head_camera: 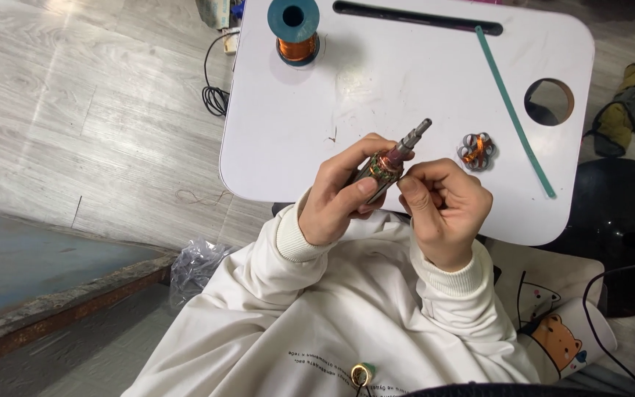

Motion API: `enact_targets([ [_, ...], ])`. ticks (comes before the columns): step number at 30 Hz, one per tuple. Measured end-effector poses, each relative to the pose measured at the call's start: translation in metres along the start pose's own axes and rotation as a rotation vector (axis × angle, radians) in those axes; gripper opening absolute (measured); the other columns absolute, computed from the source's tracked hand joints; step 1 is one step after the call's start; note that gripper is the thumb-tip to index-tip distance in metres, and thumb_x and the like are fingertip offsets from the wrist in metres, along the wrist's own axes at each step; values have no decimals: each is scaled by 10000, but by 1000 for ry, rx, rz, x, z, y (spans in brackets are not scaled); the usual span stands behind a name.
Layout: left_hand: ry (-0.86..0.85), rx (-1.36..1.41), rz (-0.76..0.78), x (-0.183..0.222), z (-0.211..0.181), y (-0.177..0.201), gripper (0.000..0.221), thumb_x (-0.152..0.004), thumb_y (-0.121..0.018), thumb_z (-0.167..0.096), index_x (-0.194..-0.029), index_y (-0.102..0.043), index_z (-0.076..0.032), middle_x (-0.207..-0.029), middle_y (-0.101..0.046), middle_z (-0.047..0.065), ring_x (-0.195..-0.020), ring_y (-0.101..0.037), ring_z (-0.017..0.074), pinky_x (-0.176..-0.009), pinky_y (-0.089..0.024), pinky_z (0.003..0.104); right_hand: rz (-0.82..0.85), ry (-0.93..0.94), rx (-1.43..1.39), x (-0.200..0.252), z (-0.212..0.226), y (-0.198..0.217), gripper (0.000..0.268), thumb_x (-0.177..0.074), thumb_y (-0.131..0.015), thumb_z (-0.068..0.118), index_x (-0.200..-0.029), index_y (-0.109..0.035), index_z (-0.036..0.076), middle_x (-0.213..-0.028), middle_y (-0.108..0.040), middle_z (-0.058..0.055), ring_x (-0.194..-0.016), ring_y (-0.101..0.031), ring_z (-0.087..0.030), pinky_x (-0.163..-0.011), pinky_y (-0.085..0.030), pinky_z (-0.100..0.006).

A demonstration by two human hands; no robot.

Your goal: Manually winding copper wire onto the slots of a motor armature while seated on the floor.

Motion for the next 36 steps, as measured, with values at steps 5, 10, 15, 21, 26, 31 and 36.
enact_targets([
  [5,-35,-1,-45,0,5,4,388,-912,-606,-151,-1188,-574,120,-860,-515,78,-505,-460,51,-365,-370,201,-13,5,-9,2,-3,-3,179,-944,-658,-10,-773,-630,-57,-444,-442,-60,-445,-409,-56,-431,-357,-192],
  [10,-106,-129,-76,-2,-4,3,355,-880,-664,-201,-1099,-651,78,-758,-544,64,-537,-522,56,-420,-395,207,-18,-6,-9,4,-3,-5,183,-944,-664,-10,-771,-628,-61,-448,-446,-69,-454,-397,-67,-444,-370,-198],
  [15,-104,-199,-100,0,-6,0,322,-854,-720,-229,-1060,-692,17,-713,-566,40,-627,-454,26,-466,-352,192,-35,-7,-19,7,-4,-8,188,-939,-667,1,-763,-622,-48,-441,-449,-68,-455,-407,-66,-444,-383,-207],
  [21,27,34,-40,0,1,-5,473,-898,-590,-261,-1211,-585,94,-559,-406,13,-432,-350,40,-358,-314,192,-65,-49,-35,10,-13,2,159,-942,-665,-11,-798,-627,-69,-486,-482,-103,-458,-435,-85,-445,-385,-221],
  [26,20,-12,-54,0,2,-3,403,-872,-588,-213,-1143,-615,83,-567,-454,32,-427,-378,35,-350,-327,197,-70,-50,-47,12,-13,0,164,-943,-666,-12,-800,-619,-76,-475,-451,-89,-468,-434,-80,-447,-387,-217],
  [31,-31,-109,-53,-7,-4,-3,344,-859,-629,-200,-1089,-642,55,-589,-532,48,-422,-470,46,-361,-380,192,-81,-49,-49,14,-14,-1,165,-935,-671,-26,-792,-611,-83,-464,-435,-84,-464,-426,-80,-449,-388,-212],
  [36,-49,-319,23,-14,-9,-11,360,-941,-632,-258,-1157,-641,30,-580,-573,53,-497,-517,84,-451,-398,221,-129,-186,39,16,-26,4,202,-969,-637,86,-786,-651,0,-514,-511,-46,-501,-383,-63,-454,-341,-228],
])
Point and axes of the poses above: each hand's wrist, its own x-axis away from the middle knuckle, its own y-axis out of the back of the hand, z = x × y, the point moved 9 cm from there along -x, towards the middle knuckle
